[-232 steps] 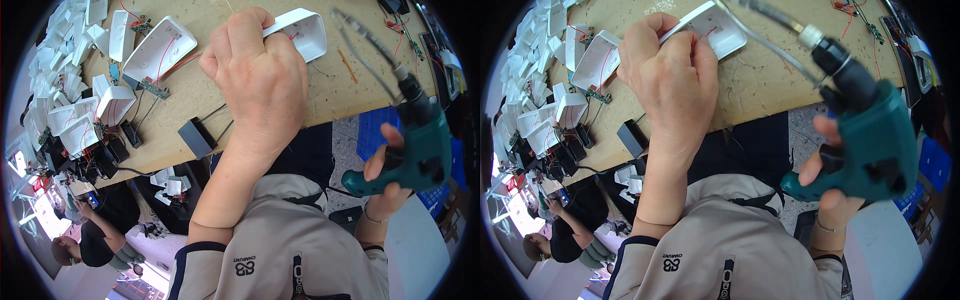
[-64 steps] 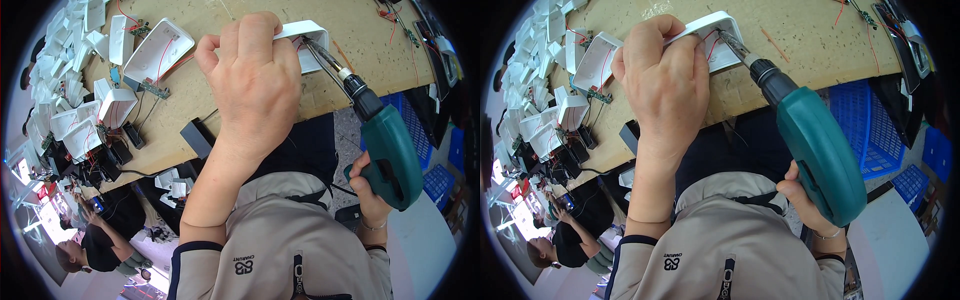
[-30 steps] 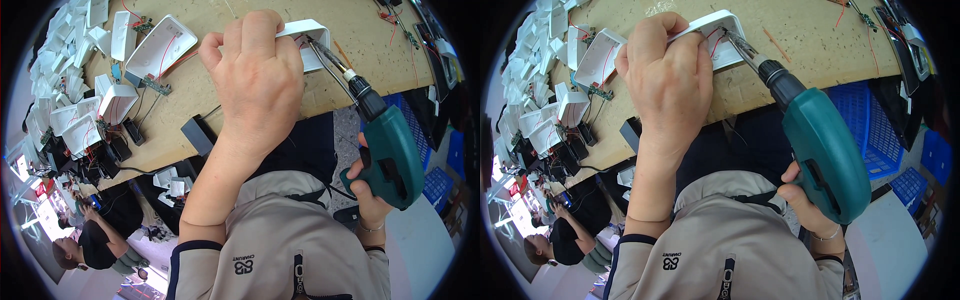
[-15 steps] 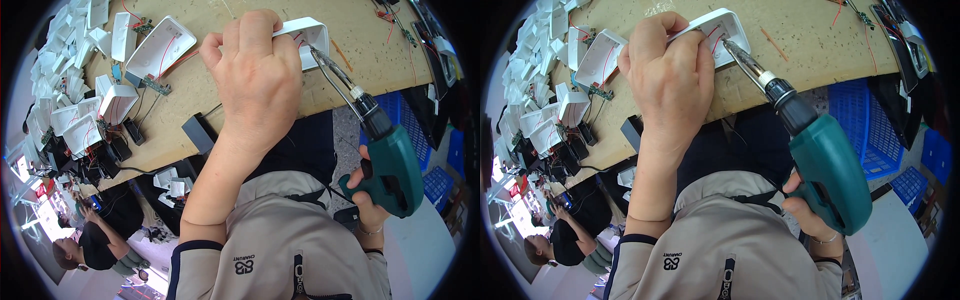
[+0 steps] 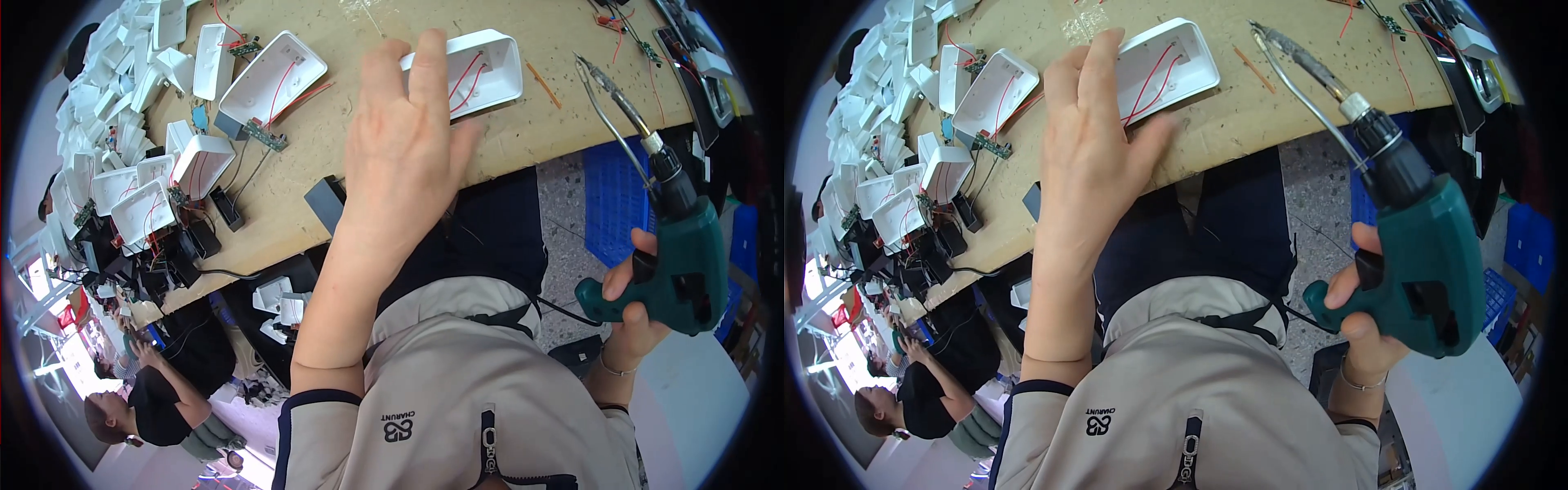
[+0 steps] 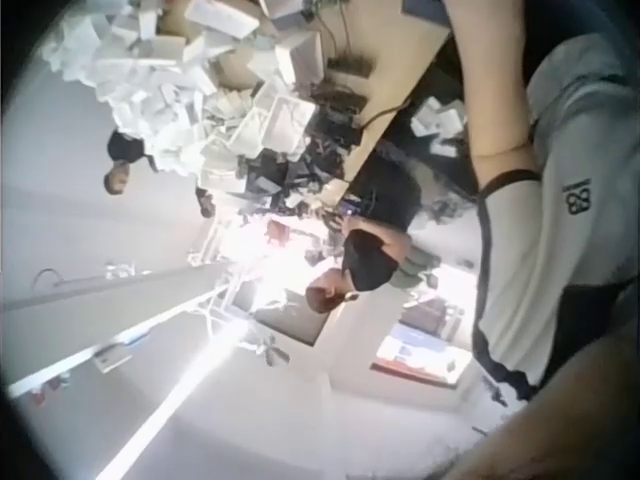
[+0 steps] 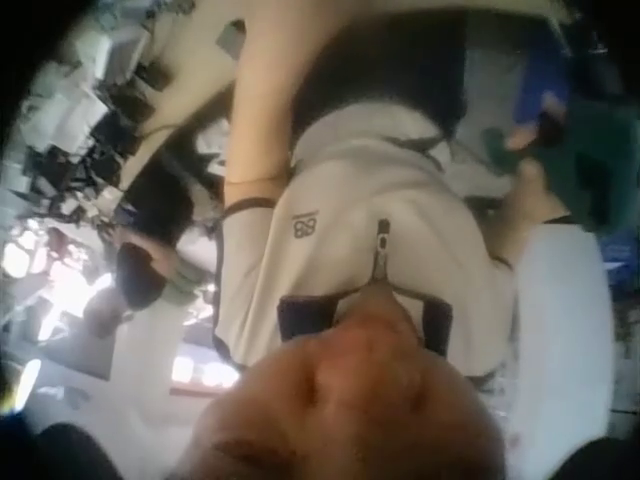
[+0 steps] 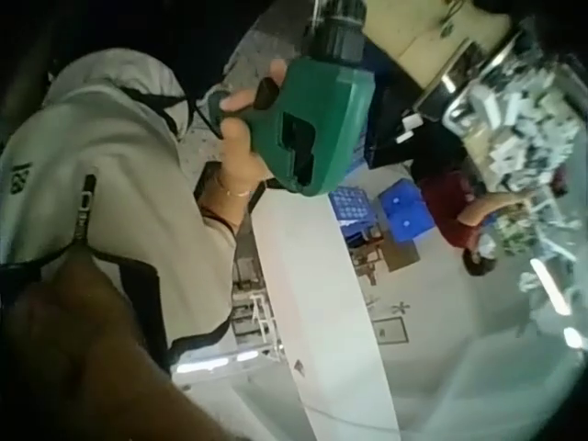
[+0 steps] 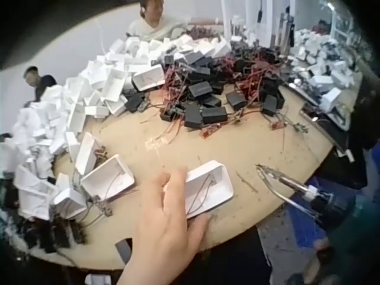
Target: Assembling electronic modules into plastic housings using a specialized handheld assembly tool.
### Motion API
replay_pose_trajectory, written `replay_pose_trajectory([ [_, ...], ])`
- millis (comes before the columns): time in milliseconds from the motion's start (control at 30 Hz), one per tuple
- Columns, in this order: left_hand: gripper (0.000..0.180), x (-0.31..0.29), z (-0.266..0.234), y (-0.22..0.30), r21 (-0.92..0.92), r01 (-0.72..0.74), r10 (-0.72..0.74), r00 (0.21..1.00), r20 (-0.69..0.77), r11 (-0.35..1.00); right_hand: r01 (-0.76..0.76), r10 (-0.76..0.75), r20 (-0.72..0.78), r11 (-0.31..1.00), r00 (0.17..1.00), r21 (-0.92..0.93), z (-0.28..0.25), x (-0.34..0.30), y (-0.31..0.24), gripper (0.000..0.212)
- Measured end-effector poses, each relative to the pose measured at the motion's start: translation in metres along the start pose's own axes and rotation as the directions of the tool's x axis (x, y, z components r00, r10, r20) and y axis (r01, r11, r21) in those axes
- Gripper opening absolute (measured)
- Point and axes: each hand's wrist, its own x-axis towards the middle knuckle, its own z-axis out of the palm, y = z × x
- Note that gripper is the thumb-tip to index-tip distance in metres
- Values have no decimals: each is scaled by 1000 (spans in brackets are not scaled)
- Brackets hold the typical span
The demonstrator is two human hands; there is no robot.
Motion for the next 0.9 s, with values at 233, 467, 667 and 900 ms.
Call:
replay_pose_trajectory([
  [233,74,-30,-49,-8,-319,100,-122,991,-52,942,41,-45,136,999,990,33,-9,5,-3,77],
  [467,71,-160,-167,-46,-550,571,-425,821,381,610,183,-236,291,963,927,198,-12,19,11,65],
  [667,75,-313,-178,-104,-100,867,-807,492,326,488,189,-269,333,948,904,255,4,25,11,65],
  [900,42,-206,-187,-75,-219,762,-559,609,563,609,198,-247,279,961,928,193,10,22,4,69],
])
